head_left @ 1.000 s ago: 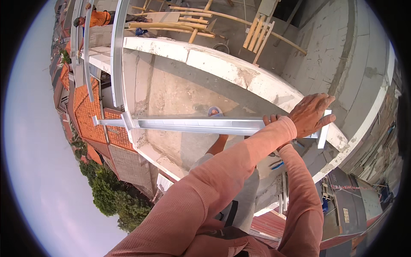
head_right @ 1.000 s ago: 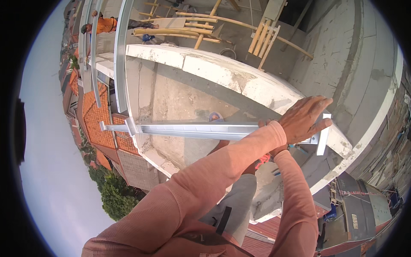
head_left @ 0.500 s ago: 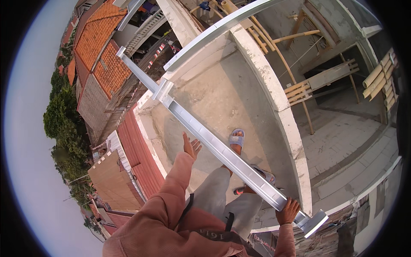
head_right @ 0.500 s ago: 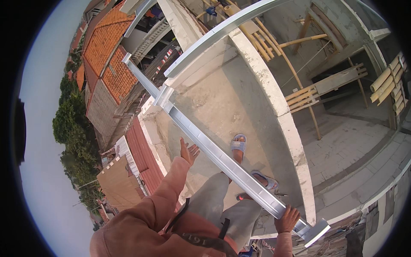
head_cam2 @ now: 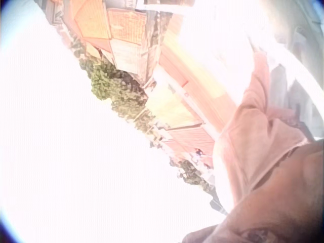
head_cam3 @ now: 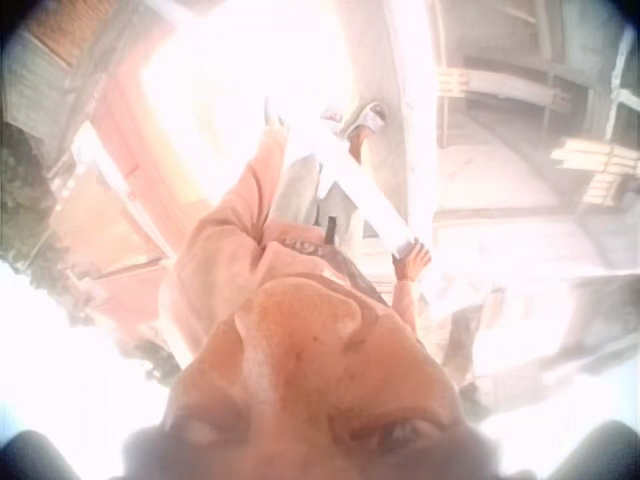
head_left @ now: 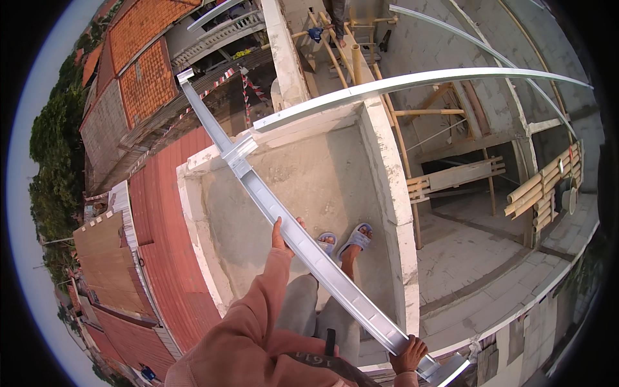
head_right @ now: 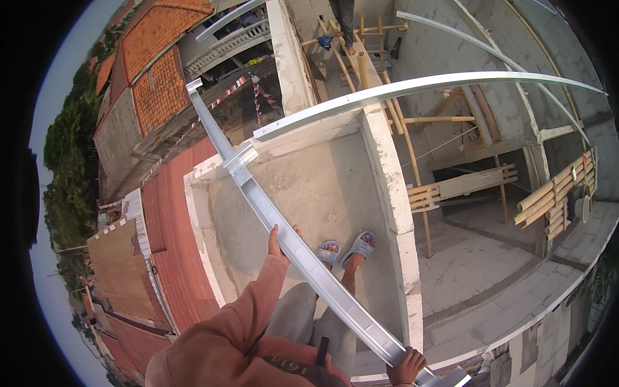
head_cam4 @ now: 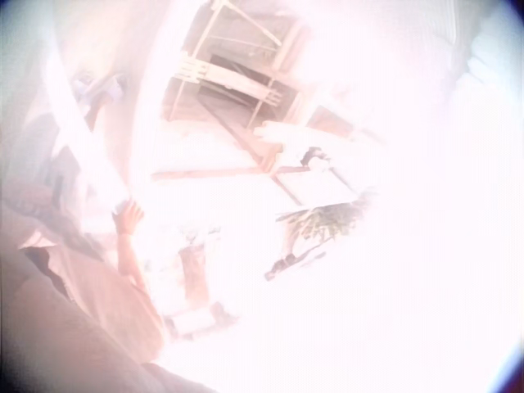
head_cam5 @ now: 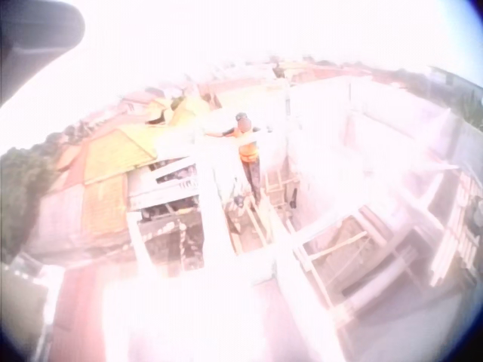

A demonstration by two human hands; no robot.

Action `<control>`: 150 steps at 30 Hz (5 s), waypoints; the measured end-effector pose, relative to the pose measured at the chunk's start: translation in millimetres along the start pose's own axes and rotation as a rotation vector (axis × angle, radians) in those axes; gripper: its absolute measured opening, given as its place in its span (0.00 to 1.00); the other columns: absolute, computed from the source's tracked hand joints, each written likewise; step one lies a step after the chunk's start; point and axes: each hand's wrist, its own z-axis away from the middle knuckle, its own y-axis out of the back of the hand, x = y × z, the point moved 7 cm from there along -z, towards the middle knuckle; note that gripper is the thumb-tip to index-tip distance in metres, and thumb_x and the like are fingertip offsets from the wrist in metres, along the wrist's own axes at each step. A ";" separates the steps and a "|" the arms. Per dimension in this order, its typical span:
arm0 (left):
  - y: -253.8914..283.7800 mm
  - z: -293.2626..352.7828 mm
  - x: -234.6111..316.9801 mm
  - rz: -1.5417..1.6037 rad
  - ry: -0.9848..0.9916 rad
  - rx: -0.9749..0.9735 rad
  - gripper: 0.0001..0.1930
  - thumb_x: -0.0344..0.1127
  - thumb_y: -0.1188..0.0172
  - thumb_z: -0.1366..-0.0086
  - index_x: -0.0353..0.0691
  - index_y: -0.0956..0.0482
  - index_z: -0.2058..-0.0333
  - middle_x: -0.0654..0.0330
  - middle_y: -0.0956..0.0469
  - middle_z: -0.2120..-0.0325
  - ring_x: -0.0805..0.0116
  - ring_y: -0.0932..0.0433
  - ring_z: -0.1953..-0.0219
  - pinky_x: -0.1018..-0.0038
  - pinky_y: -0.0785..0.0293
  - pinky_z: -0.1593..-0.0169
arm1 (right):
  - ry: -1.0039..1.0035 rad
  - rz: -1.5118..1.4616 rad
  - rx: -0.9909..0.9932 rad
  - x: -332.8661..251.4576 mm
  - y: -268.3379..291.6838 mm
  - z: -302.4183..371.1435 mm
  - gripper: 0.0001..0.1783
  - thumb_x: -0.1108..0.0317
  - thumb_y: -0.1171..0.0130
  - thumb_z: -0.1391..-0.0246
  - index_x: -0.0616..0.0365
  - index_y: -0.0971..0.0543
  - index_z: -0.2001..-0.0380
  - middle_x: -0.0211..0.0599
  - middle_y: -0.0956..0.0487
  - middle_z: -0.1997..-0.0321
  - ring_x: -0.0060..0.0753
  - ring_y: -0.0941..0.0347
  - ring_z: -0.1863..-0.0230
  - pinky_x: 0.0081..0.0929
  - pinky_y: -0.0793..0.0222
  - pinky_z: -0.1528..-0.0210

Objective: The person aligns and secures metal roof frame sections by hand, using a power drill to drive screws into the joints while working on the elevated structure of a building under renovation.

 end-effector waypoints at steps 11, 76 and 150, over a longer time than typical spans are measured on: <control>-54.7 122.0 11.7 -0.040 -0.028 0.019 0.30 0.58 0.37 0.34 0.38 0.27 0.47 0.49 0.20 0.58 0.49 0.20 0.52 0.51 0.23 0.43 | 0.013 0.038 -0.419 109.4 -2.5 8.6 0.66 0.37 0.25 0.60 0.54 0.47 0.25 0.54 0.37 0.27 0.63 0.43 0.28 0.59 0.54 0.25; -382.0 0.4 274.2 -0.469 0.137 -0.044 0.36 0.45 0.34 0.44 0.36 0.35 0.40 0.47 0.28 0.51 0.48 0.25 0.48 0.47 0.26 0.43 | -0.028 -0.196 -0.443 -150.7 80.1 -107.6 0.49 0.39 0.35 0.50 0.48 0.36 0.29 0.49 0.26 0.40 0.59 0.29 0.38 0.59 0.30 0.41; -512.2 -294.6 433.8 -0.963 -0.398 -0.001 0.35 0.47 0.33 0.51 0.27 0.33 0.51 0.46 0.28 0.58 0.54 0.24 0.58 0.58 0.26 0.53 | -0.167 -0.312 -0.242 -416.3 166.7 -313.2 0.57 0.37 0.22 0.68 0.58 0.30 0.37 0.44 0.21 0.51 0.51 0.24 0.49 0.50 0.36 0.40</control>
